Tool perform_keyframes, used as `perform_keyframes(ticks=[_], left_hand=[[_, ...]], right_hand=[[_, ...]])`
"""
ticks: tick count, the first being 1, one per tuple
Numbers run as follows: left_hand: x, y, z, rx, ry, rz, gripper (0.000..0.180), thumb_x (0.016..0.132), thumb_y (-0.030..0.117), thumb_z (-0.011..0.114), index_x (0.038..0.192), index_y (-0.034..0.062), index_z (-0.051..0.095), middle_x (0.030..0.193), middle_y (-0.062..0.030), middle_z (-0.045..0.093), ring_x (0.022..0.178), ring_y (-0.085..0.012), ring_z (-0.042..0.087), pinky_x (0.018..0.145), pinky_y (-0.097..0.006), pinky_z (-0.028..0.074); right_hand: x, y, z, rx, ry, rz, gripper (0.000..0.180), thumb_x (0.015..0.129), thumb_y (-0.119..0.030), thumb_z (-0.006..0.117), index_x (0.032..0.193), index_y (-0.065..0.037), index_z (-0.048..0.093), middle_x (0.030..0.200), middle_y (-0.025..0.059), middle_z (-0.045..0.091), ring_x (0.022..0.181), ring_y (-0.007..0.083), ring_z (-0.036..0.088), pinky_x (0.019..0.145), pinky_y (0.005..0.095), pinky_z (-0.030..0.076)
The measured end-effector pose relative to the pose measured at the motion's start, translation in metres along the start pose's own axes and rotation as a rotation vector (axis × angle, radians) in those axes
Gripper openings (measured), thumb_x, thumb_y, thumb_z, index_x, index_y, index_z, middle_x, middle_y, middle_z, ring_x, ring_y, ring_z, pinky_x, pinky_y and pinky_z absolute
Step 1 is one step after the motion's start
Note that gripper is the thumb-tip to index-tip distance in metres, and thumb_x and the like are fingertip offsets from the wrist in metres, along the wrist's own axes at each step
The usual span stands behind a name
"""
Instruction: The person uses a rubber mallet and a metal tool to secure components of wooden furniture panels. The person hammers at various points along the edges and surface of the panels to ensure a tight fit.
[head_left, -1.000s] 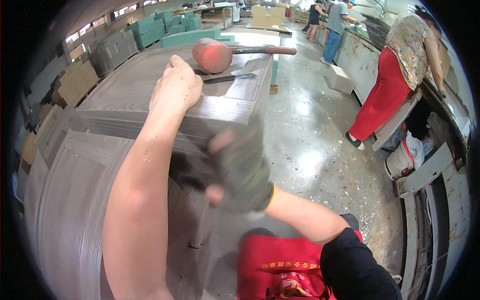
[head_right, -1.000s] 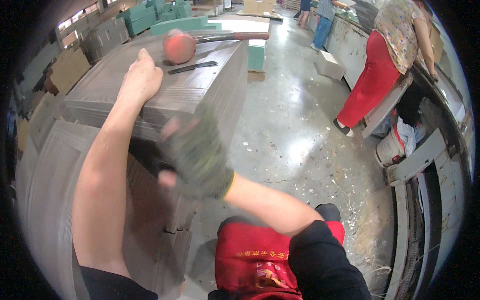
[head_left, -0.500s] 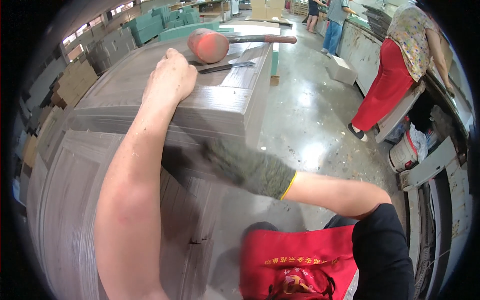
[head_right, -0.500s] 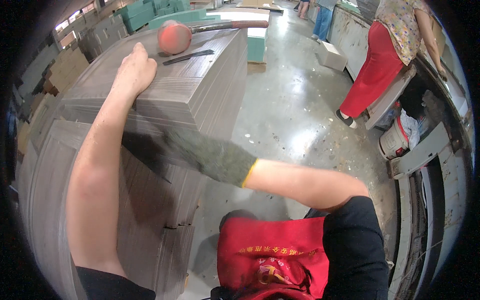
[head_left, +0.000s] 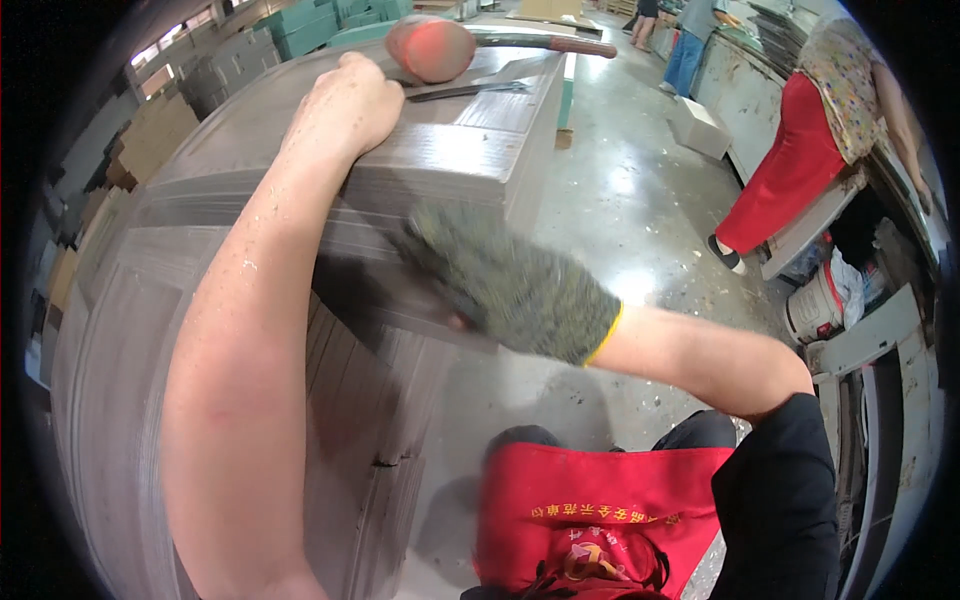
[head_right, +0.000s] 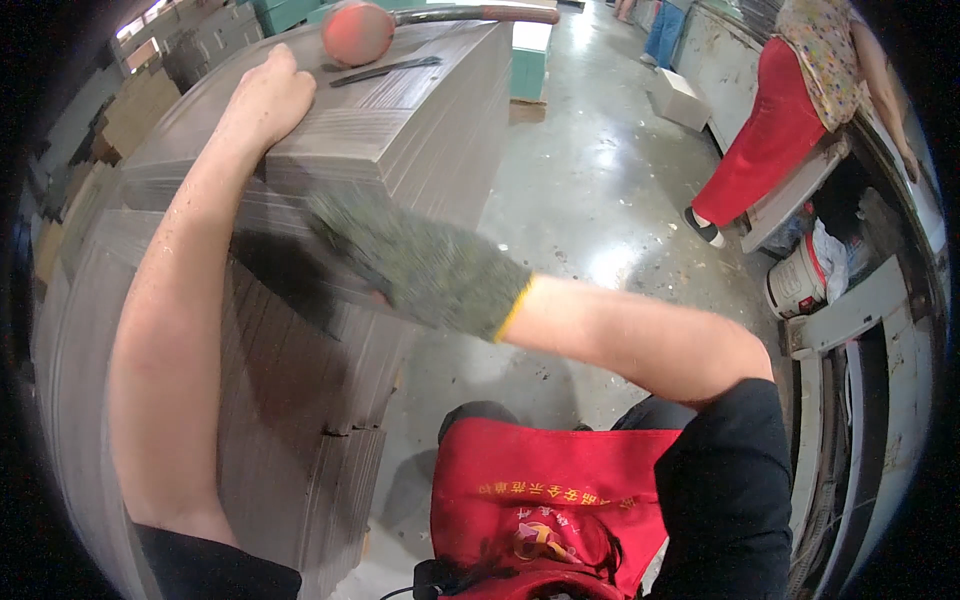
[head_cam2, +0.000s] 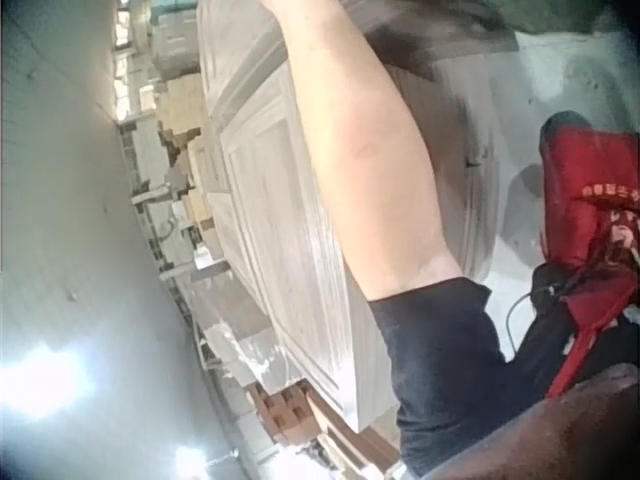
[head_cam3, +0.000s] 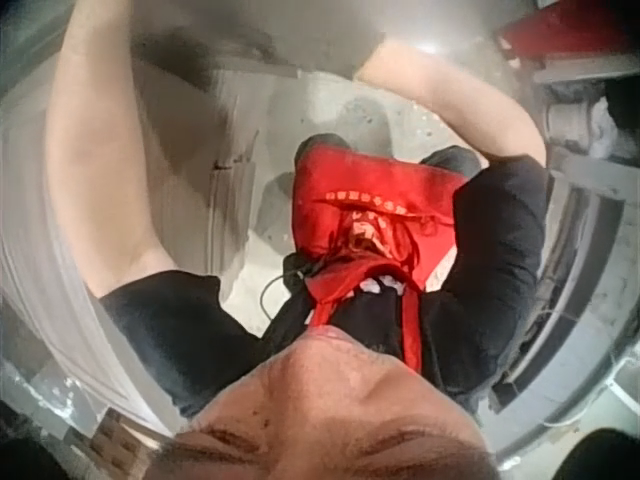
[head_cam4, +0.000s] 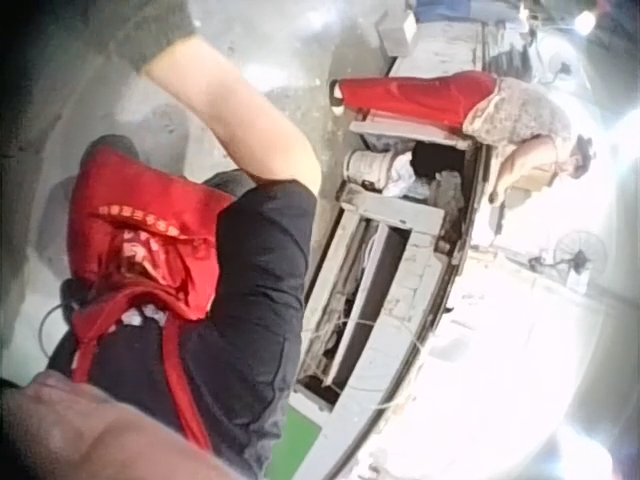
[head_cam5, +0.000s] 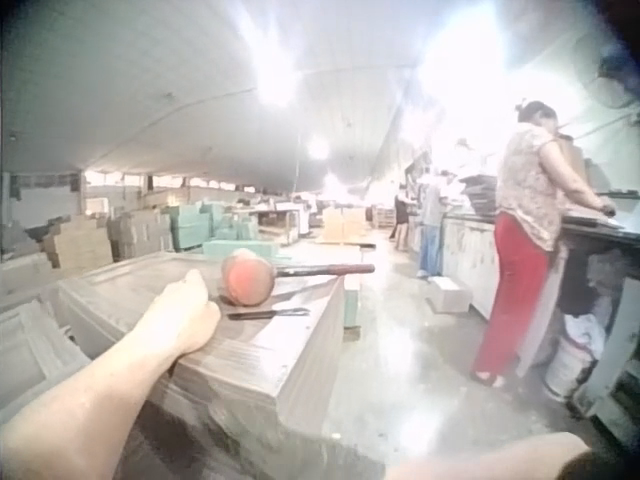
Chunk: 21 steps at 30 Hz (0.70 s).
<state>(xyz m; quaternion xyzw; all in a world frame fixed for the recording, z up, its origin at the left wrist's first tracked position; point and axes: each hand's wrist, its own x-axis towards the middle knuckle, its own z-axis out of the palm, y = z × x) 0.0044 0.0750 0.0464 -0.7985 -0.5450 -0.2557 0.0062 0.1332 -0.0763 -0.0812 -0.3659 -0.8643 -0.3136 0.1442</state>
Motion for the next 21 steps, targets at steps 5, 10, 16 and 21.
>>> perform_keyframes(ticks=[5, 10, 16, 21], left_hand=[[0.001, 0.007, 0.007, -0.036, -0.026, -0.015, 0.054, 0.085, 0.019, 0.046, 0.132, -0.0074, 0.045, 0.130, -0.0283, 0.053, 0.122, -0.0403, 0.052, 0.103, -0.046, 0.041], [0.000, 0.004, -0.005, -0.017, -0.030, -0.012, 0.053, 0.085, 0.018, 0.045, 0.133, -0.0061, 0.043, 0.131, -0.0277, 0.053, 0.124, -0.0394, 0.051, 0.104, -0.046, 0.041], [-0.004, 0.002, -0.002, 0.020, -0.047, -0.035, 0.054, 0.085, 0.017, 0.044, 0.133, -0.0066, 0.042, 0.132, -0.0293, 0.051, 0.124, -0.0399, 0.050, 0.104, -0.045, 0.040], [0.001, 0.006, 0.003, -0.008, -0.021, 0.022, 0.053, 0.085, 0.018, 0.044, 0.131, -0.0076, 0.043, 0.129, -0.0305, 0.052, 0.122, -0.0417, 0.051, 0.104, -0.046, 0.040]], right_hand=[[-0.140, -0.072, 0.088, 0.205, -1.074, -0.021, 0.061, 0.082, -0.035, 0.060, 0.130, 0.001, 0.054, 0.148, 0.0178, 0.036, 0.142, 0.0360, 0.022, 0.117, 0.0485, 0.019], [-0.175, -0.082, 0.073, 0.363, -0.367, 0.139, 0.056, 0.081, -0.035, 0.063, 0.124, -0.001, 0.058, 0.138, 0.0197, 0.047, 0.134, 0.0395, 0.037, 0.114, 0.0549, 0.024], [-0.053, -0.036, -0.010, 0.179, 0.080, 0.083, 0.042, 0.082, -0.015, 0.060, 0.122, -0.002, 0.060, 0.139, 0.0154, 0.047, 0.130, 0.0361, 0.042, 0.112, 0.0553, 0.029], [-0.139, -0.094, 0.053, 0.314, -0.881, -0.036, 0.047, 0.074, -0.034, 0.064, 0.114, -0.009, 0.064, 0.120, 0.0081, 0.061, 0.121, 0.0269, 0.050, 0.108, 0.0488, 0.036]])
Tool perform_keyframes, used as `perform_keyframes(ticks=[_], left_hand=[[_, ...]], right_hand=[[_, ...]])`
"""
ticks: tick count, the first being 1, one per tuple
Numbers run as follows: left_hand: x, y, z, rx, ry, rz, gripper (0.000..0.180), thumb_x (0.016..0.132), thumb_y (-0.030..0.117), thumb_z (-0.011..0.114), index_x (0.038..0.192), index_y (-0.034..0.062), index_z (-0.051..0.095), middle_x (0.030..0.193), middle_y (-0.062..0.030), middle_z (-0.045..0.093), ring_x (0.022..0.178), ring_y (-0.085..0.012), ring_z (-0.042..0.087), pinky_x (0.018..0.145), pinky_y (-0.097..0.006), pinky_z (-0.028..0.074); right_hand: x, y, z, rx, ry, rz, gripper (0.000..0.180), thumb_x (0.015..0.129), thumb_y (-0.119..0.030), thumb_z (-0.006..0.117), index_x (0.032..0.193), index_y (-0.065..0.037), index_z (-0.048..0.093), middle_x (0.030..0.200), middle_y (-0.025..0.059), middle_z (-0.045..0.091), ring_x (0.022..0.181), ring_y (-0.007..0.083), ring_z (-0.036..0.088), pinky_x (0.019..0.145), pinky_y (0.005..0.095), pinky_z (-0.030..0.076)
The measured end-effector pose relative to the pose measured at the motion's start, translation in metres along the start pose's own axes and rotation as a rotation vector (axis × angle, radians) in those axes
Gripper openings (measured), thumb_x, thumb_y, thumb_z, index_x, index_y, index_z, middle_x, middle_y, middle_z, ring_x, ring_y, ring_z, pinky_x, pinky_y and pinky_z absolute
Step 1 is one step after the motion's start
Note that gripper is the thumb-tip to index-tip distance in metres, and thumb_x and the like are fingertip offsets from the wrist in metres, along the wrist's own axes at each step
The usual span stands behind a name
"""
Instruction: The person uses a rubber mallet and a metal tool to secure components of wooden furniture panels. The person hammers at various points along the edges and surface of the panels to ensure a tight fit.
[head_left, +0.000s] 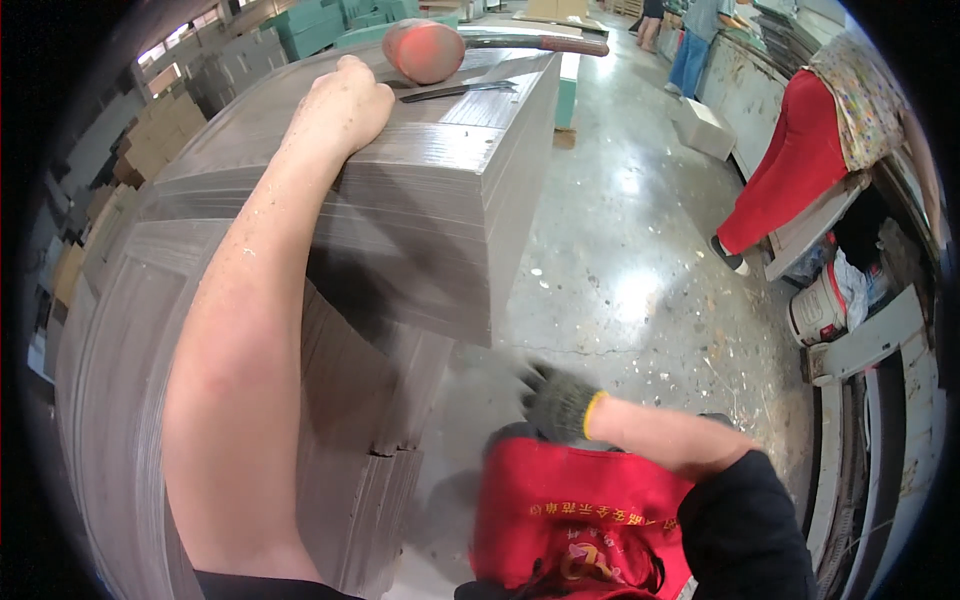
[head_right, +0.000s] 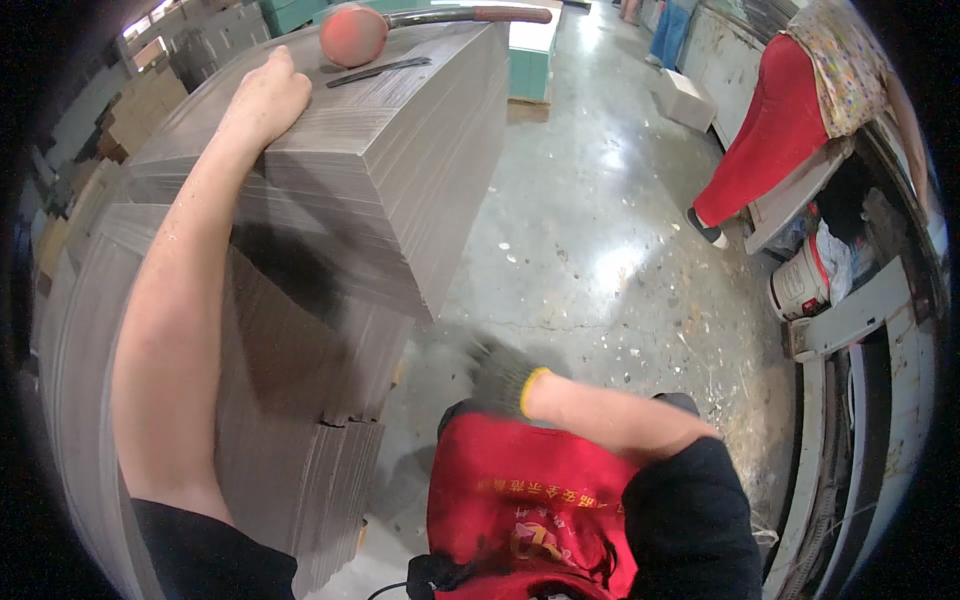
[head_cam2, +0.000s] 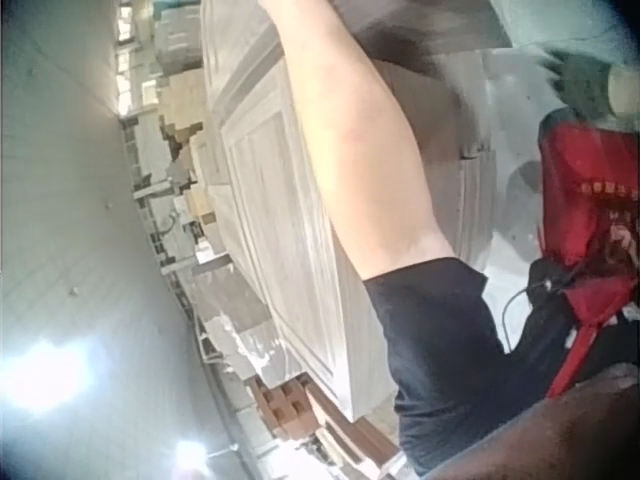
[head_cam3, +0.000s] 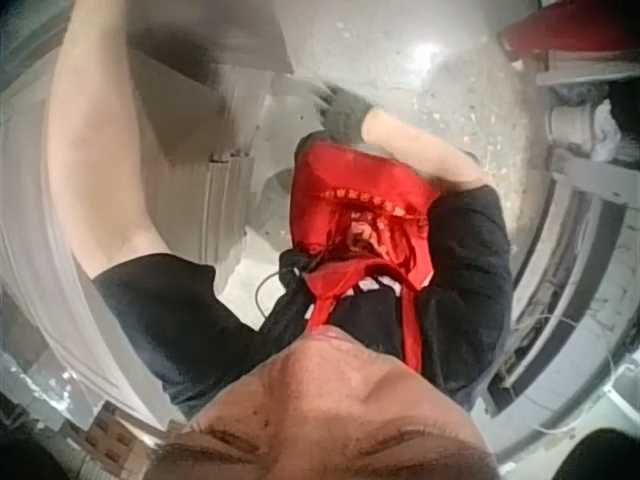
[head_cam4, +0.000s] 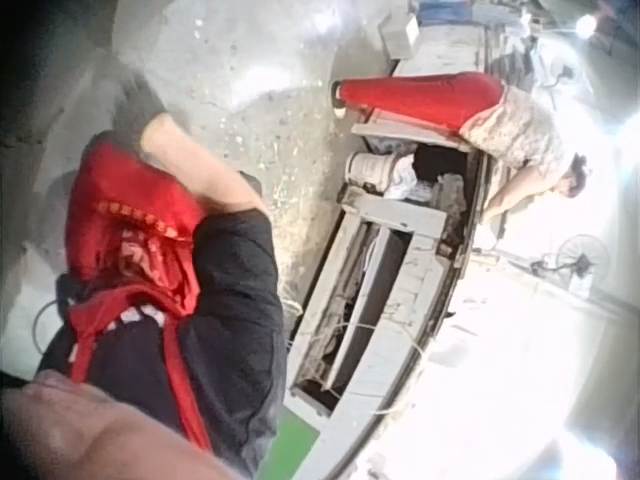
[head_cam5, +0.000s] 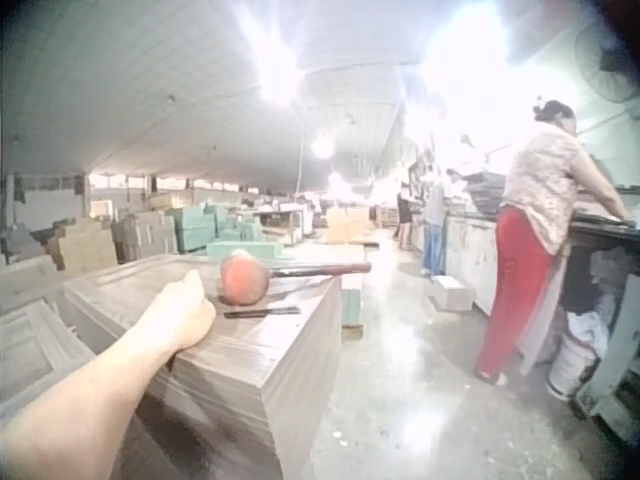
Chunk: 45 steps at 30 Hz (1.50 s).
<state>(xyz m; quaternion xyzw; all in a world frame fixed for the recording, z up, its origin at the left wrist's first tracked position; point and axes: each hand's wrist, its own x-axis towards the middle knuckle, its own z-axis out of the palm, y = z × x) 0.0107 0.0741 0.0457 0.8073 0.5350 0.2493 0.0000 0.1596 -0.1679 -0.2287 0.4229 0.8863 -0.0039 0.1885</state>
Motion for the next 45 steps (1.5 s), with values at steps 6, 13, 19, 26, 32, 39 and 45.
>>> perform_keyframes(ticks=[6, 13, 19, 26, 32, 39, 45], left_hand=[[-0.008, -0.005, -0.004, 0.007, 0.187, 0.089, 0.047, 0.090, 0.021, 0.045, 0.129, -0.0055, 0.047, 0.118, -0.0304, 0.059, 0.113, -0.0442, 0.056, 0.098, -0.047, 0.043], [-0.107, 0.026, 0.023, -0.537, 1.082, 0.454, 0.026, 0.088, 0.002, 0.062, 0.113, -0.0027, 0.062, 0.101, -0.0196, 0.067, 0.085, -0.0276, 0.066, 0.077, -0.033, 0.052], [-0.250, 0.006, 0.162, -0.716, 0.583, 0.002, 0.039, 0.077, 0.005, 0.077, 0.109, -0.0010, 0.055, 0.102, -0.0087, 0.056, 0.088, -0.0179, 0.056, 0.073, -0.029, 0.049], [-0.255, 0.024, 0.208, -0.738, 0.536, -0.119, 0.023, 0.081, 0.010, 0.076, 0.095, 0.0013, 0.060, 0.093, -0.0080, 0.058, 0.076, -0.0186, 0.058, 0.069, -0.030, 0.049], [-0.255, 0.024, 0.215, -0.698, 0.608, -0.062, 0.014, 0.085, 0.008, 0.071, 0.090, 0.0008, 0.060, 0.083, -0.0070, 0.060, 0.073, -0.0190, 0.058, 0.067, -0.031, 0.048], [-0.258, 0.013, 0.221, -1.197, 0.315, -0.297, 0.020, 0.093, 0.019, 0.064, 0.086, 0.0015, 0.061, 0.082, -0.0029, 0.061, 0.074, -0.0118, 0.058, 0.069, -0.029, 0.051], [-0.257, 0.021, 0.208, -1.609, 0.043, -0.699, 0.027, 0.097, 0.033, 0.058, 0.087, 0.0072, 0.062, 0.081, 0.0010, 0.058, 0.074, -0.0087, 0.057, 0.072, -0.028, 0.050]], right_hand=[[-0.051, -0.016, 0.045, 0.468, -0.104, 0.148, 0.038, 0.086, -0.035, 0.055, 0.118, -0.017, 0.062, 0.105, 0.0123, 0.066, 0.101, 0.0326, 0.062, 0.088, 0.0447, 0.048], [-0.057, 0.001, 0.053, 0.514, -0.057, 0.275, 0.042, 0.086, -0.043, 0.053, 0.112, -0.012, 0.065, 0.106, 0.0145, 0.067, 0.099, 0.0337, 0.064, 0.089, 0.0455, 0.048], [-0.058, 0.009, 0.066, 0.541, -0.041, 0.261, 0.042, 0.084, -0.041, 0.056, 0.115, -0.013, 0.063, 0.108, 0.0135, 0.066, 0.101, 0.0328, 0.063, 0.089, 0.0451, 0.048], [-0.072, 0.007, 0.070, 0.563, -0.144, 0.301, 0.043, 0.082, -0.036, 0.059, 0.119, -0.013, 0.061, 0.111, 0.0130, 0.065, 0.102, 0.0331, 0.063, 0.086, 0.0452, 0.050], [-0.063, 0.002, 0.069, 0.540, -0.196, 0.290, 0.043, 0.082, -0.036, 0.059, 0.118, -0.013, 0.061, 0.110, 0.0141, 0.065, 0.101, 0.0339, 0.063, 0.085, 0.0457, 0.050], [-0.060, -0.001, 0.041, 0.507, -0.165, 0.221, 0.040, 0.082, -0.035, 0.058, 0.114, -0.012, 0.062, 0.108, 0.0144, 0.066, 0.102, 0.0341, 0.062, 0.087, 0.0458, 0.049], [-0.059, -0.004, 0.041, 0.514, -0.181, 0.219, 0.039, 0.082, -0.035, 0.057, 0.113, -0.012, 0.063, 0.107, 0.0147, 0.066, 0.101, 0.0337, 0.063, 0.086, 0.0468, 0.050]])
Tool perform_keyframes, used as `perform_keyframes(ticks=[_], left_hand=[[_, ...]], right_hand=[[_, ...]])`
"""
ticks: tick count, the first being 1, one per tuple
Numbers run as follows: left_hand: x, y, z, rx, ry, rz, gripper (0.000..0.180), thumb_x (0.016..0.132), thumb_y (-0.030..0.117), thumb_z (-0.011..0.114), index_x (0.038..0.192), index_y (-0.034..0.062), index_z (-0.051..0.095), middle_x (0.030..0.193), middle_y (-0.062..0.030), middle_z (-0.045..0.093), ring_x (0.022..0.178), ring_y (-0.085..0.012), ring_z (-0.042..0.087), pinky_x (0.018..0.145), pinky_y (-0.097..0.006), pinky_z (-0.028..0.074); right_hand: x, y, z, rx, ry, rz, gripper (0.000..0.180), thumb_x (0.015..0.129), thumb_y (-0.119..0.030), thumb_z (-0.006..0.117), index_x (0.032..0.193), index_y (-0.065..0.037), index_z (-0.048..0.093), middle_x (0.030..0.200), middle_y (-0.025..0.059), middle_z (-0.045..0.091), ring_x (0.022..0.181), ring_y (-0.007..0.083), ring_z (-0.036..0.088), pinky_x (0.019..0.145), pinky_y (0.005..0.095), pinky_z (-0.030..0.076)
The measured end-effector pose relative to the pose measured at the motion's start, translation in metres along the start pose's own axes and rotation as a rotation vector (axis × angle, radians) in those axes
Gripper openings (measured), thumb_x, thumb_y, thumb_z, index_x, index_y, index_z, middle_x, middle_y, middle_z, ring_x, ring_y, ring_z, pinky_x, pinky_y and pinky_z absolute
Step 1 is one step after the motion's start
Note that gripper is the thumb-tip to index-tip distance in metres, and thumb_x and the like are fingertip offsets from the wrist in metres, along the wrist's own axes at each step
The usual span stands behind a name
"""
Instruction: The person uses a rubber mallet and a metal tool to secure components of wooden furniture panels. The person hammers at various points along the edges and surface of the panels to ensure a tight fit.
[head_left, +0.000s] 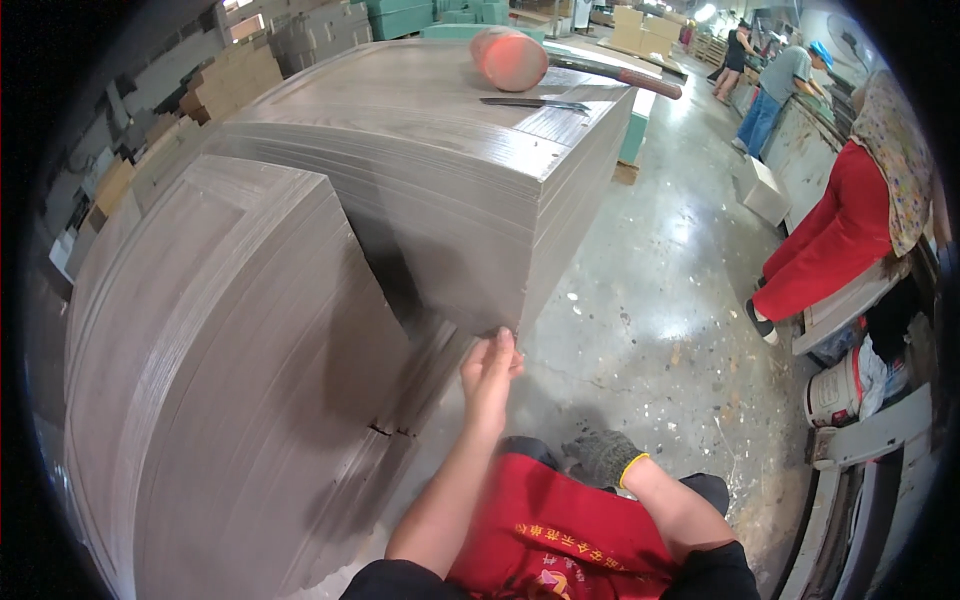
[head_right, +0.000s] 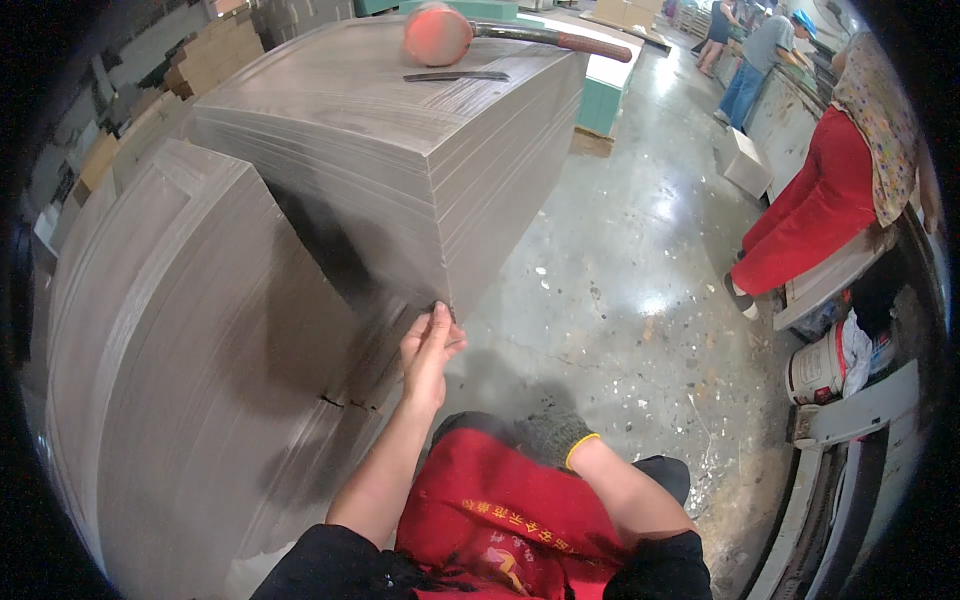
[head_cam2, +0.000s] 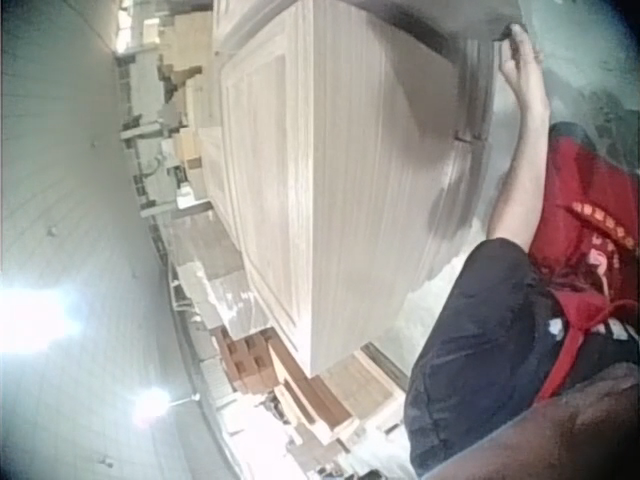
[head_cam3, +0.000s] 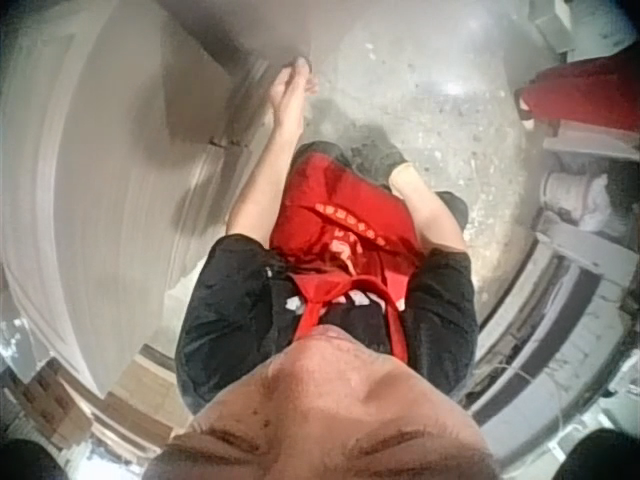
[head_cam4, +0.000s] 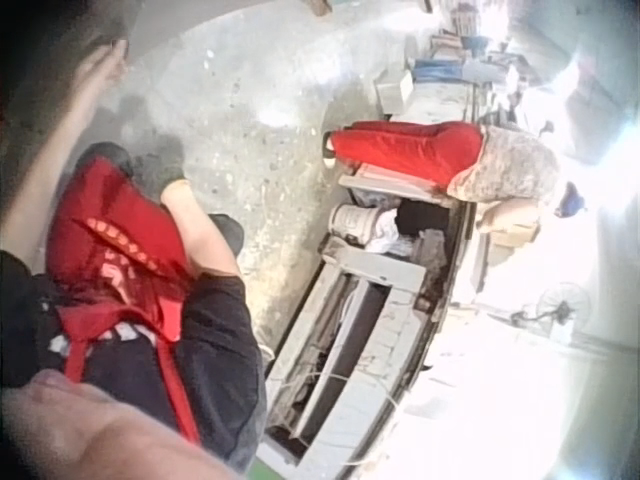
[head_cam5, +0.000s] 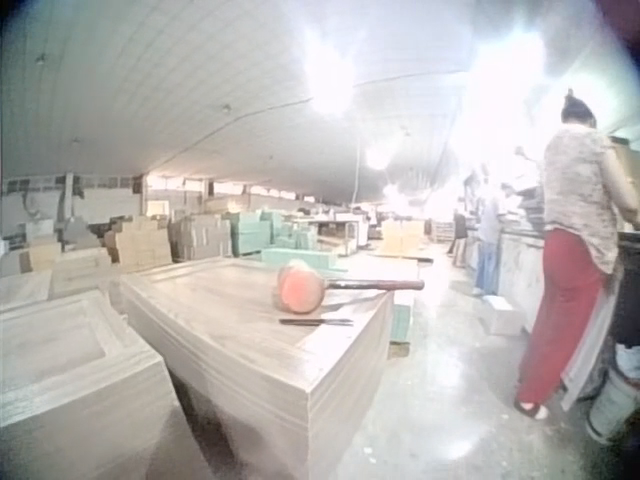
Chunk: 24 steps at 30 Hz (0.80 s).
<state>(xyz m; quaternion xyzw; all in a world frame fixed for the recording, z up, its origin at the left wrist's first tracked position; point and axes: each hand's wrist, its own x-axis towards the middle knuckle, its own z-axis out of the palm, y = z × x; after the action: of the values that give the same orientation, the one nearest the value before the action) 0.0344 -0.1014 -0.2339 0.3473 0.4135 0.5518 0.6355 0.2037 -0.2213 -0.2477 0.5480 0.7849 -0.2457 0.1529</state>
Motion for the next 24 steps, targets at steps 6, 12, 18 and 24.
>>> perform_keyframes(ticks=[6, 12, 18, 24], left_hand=[[0.001, -0.004, -0.002, -0.092, -0.012, -0.096, 0.022, 0.091, 0.030, 0.068, 0.087, 0.0093, 0.061, 0.079, 0.0034, 0.057, 0.070, -0.0071, 0.054, 0.069, -0.025, 0.048], [0.002, -0.006, -0.003, -0.140, -0.044, -0.083, 0.020, 0.088, 0.029, 0.071, 0.086, 0.0111, 0.062, 0.080, 0.0041, 0.058, 0.070, -0.0066, 0.054, 0.069, -0.026, 0.048], [0.002, 0.000, -0.005, -0.103, -0.046, -0.111, 0.020, 0.089, 0.032, 0.070, 0.086, 0.0138, 0.063, 0.079, 0.0048, 0.058, 0.073, -0.0072, 0.054, 0.075, -0.031, 0.047], [0.001, 0.001, -0.003, -0.068, -0.044, -0.105, 0.022, 0.087, 0.034, 0.071, 0.086, 0.0136, 0.062, 0.075, 0.0040, 0.057, 0.074, -0.0081, 0.055, 0.075, -0.031, 0.047]], right_hand=[[-0.006, -0.021, -0.031, -0.225, 0.056, -0.094, 0.041, 0.082, -0.036, 0.058, 0.115, -0.012, 0.062, 0.107, 0.0141, 0.066, 0.101, 0.0336, 0.063, 0.085, 0.0468, 0.050], [0.001, -0.006, -0.003, -0.007, -0.021, -0.032, 0.042, 0.083, -0.037, 0.058, 0.117, -0.013, 0.062, 0.110, 0.0129, 0.066, 0.103, 0.0329, 0.062, 0.087, 0.0457, 0.050], [0.006, 0.001, 0.011, 0.011, -0.045, -0.005, 0.045, 0.083, -0.038, 0.058, 0.121, -0.013, 0.060, 0.115, 0.0121, 0.064, 0.108, 0.0317, 0.060, 0.090, 0.0445, 0.048], [0.013, 0.004, 0.018, 0.005, -0.095, 0.013, 0.047, 0.083, -0.038, 0.058, 0.121, -0.011, 0.060, 0.115, 0.0126, 0.064, 0.107, 0.0322, 0.061, 0.090, 0.0444, 0.048]])
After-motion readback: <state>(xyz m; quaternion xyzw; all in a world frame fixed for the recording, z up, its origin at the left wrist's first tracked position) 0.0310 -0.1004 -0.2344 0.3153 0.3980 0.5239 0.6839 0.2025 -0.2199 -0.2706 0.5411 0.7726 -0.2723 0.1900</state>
